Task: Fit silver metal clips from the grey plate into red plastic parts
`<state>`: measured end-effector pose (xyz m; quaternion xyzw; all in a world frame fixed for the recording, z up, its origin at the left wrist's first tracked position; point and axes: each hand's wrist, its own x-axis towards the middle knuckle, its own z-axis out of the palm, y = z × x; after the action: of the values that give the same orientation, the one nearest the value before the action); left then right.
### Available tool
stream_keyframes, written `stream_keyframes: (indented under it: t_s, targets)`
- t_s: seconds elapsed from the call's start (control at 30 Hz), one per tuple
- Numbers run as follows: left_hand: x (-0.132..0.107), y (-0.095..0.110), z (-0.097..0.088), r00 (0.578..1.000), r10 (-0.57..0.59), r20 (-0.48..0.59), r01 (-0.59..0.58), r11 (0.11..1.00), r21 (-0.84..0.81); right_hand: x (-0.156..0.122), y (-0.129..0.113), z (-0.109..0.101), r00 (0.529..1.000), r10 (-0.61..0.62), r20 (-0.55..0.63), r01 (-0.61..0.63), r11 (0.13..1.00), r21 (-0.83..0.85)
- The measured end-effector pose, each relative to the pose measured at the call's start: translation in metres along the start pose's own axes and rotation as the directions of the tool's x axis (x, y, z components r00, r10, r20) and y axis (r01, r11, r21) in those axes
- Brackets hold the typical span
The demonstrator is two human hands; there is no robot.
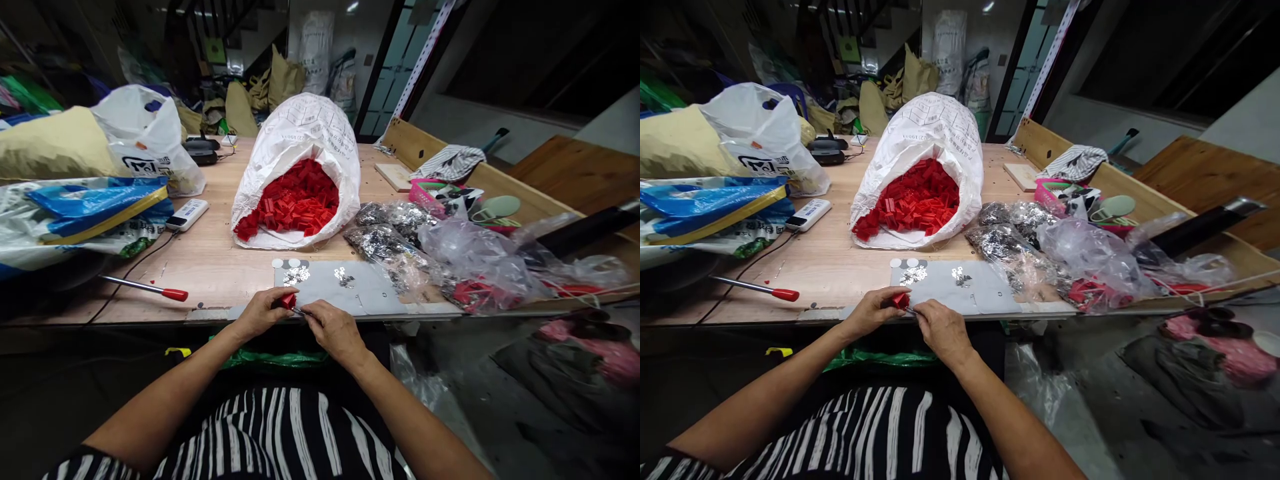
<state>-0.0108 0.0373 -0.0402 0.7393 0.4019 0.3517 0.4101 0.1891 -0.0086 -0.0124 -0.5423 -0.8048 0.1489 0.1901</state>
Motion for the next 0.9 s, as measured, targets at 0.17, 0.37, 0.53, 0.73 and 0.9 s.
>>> stream_keyframes:
  t_s: [0.17,0.37,0.53,0.73,0.9]
  targets:
    - [0.0009,-0.0001,-0.0023,1.000,-0.006,0.023,0.006,1.000,0.000,0.0008,-0.0004,0.0016,1.000,0.002,0.016,-0.002,1.000,0.004]
    - [0.0018,0.0019,-0.0036,0.999,-0.031,0.034,0.033,0.998,-0.049,0.0015,0.0031,0.0061,1.000,0.014,0.007,-0.015,0.999,0.037]
    - [0.0019,0.0006,-0.0044,0.998,-0.037,0.041,0.039,0.999,-0.038,0.0018,0.0053,0.0065,1.000,0.019,0.010,-0.020,0.996,0.092]
    - [0.0019,0.0000,-0.0043,0.998,-0.043,0.036,0.045,0.997,-0.067,0.0022,0.0043,0.0050,1.000,0.014,0.008,-0.015,0.994,0.113]
    - [0.0023,0.0009,-0.0040,0.998,-0.051,0.029,0.053,0.995,-0.079,0.0016,0.0041,0.0050,1.000,0.017,0.005,-0.018,0.992,0.127]
